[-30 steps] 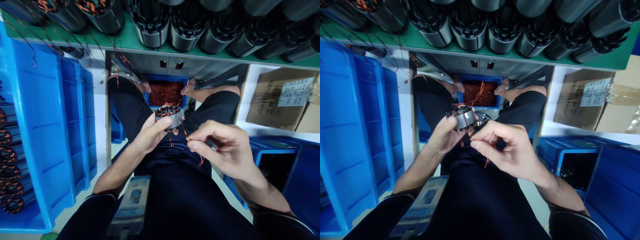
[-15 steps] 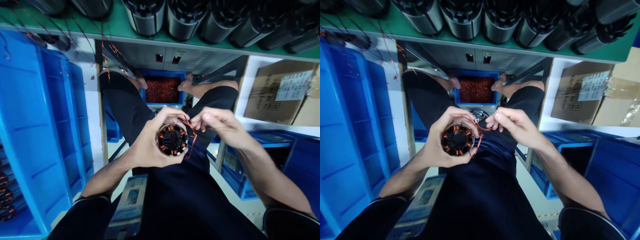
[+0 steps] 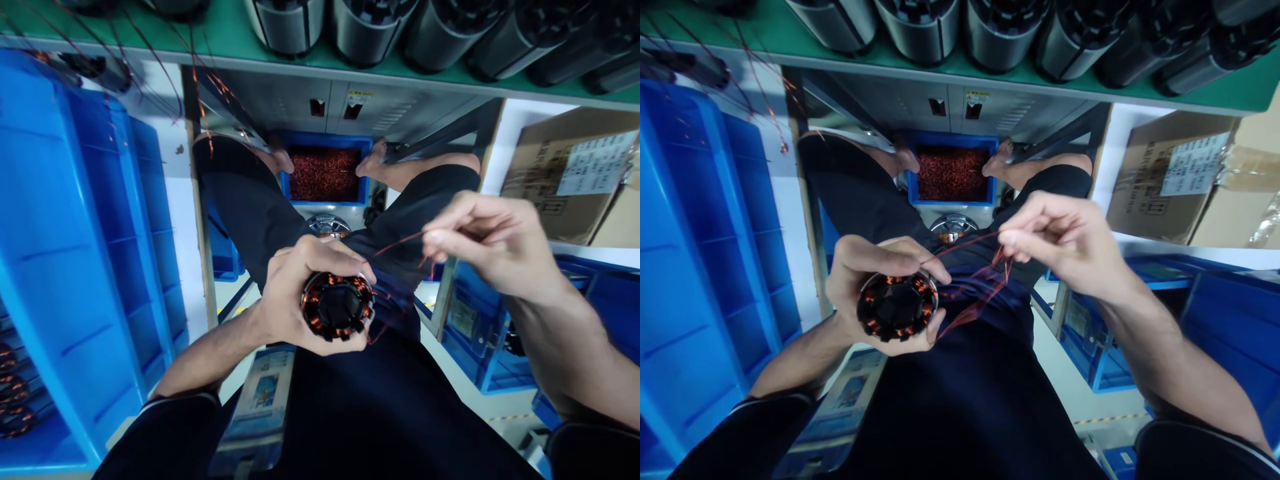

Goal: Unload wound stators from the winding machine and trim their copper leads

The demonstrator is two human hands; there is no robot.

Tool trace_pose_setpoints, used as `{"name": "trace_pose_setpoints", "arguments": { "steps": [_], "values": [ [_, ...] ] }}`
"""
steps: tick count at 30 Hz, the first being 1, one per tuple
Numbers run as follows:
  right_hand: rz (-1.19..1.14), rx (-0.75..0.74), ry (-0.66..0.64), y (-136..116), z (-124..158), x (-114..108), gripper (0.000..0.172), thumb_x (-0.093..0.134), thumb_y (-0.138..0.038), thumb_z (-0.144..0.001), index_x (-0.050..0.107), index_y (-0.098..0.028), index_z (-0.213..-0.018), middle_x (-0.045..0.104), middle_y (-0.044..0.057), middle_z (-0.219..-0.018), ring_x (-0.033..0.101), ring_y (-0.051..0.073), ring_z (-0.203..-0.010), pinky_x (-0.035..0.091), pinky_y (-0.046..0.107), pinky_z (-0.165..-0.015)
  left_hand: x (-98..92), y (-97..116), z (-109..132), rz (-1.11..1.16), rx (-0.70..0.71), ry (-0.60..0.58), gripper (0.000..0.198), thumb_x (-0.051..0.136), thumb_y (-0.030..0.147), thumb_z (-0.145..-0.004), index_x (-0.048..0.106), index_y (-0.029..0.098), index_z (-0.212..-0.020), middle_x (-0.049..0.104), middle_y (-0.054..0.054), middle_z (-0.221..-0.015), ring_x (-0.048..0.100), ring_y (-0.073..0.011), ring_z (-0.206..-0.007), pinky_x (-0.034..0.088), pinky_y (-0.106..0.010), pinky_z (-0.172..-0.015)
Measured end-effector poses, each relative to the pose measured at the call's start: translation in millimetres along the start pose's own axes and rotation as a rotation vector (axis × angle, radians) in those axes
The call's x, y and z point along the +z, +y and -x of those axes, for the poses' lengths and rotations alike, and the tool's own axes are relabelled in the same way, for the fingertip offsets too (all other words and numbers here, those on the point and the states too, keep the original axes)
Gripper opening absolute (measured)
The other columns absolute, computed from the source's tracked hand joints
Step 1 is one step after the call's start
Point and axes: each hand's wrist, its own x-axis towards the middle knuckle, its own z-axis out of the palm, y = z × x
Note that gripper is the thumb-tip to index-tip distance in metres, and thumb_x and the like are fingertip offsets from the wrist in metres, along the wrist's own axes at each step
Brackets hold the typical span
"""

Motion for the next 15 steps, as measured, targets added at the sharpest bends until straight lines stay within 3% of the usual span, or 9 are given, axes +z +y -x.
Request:
{"name": "trace_pose_setpoints", "arguments": {
  "steps": [3, 7, 12, 15],
  "values": [
    [0.15, -0.116, 0.017, -5.7, 2.1, 11.2, 0.043, 0.099, -0.062, -0.087, 0.086, -0.025, -0.105, 0.081, 0.004, -0.088, 0.079, 0.021, -0.077, 0.069, 0.033, -0.066, -3.2, 7.1, -6.2, -0.07, -0.029, 0.054, 0.077, 0.106, 0.032, -0.07, 0.07, 0.028, -0.138, 0.08, -0.003, -0.105, 0.084, -0.0235, -0.088, 0.066, -0.035, -0.068],
    [0.327, -0.271, 0.02, -14.3, 15.6, 20.9, 0.037, 0.095, -0.058, -0.092, 0.086, -0.026, -0.109, 0.082, 0.005, -0.094, 0.081, 0.022, -0.084, 0.07, 0.035, -0.072, -4.4, 17.6, -20.2, -0.087, -0.083, 0.023, 0.065, 0.105, 0.034, -0.077, 0.071, 0.023, -0.131, 0.077, -0.004, -0.112, 0.081, -0.0223, -0.101, 0.07, -0.035, -0.085],
    [0.575, -0.518, 0.03, -14.1, 35.6, 12.4, 0.009, 0.088, -0.026, -0.101, 0.083, -0.024, -0.109, 0.083, 0.003, -0.093, 0.081, 0.019, -0.08, 0.07, 0.033, -0.074, -2.5, 20.1, -31.8, -0.095, 0.014, -0.04, 0.067, 0.108, 0.024, -0.075, 0.07, 0.02, -0.13, 0.074, -0.003, -0.111, 0.081, -0.0192, -0.1, 0.072, -0.029, -0.082],
    [0.647, -0.644, 0.028, 1.5, 31.6, 9.8, 0.013, 0.083, -0.008, -0.101, 0.08, -0.02, -0.106, 0.083, 0.003, -0.09, 0.079, 0.015, -0.075, 0.069, 0.028, -0.075, 0.6, 18.6, -30.6, -0.051, 0.025, 0.038, 0.071, 0.109, 0.03, -0.075, 0.07, 0.024, -0.134, 0.071, -0.002, -0.106, 0.081, -0.0178, -0.086, 0.072, -0.031, -0.072]
  ]
}}
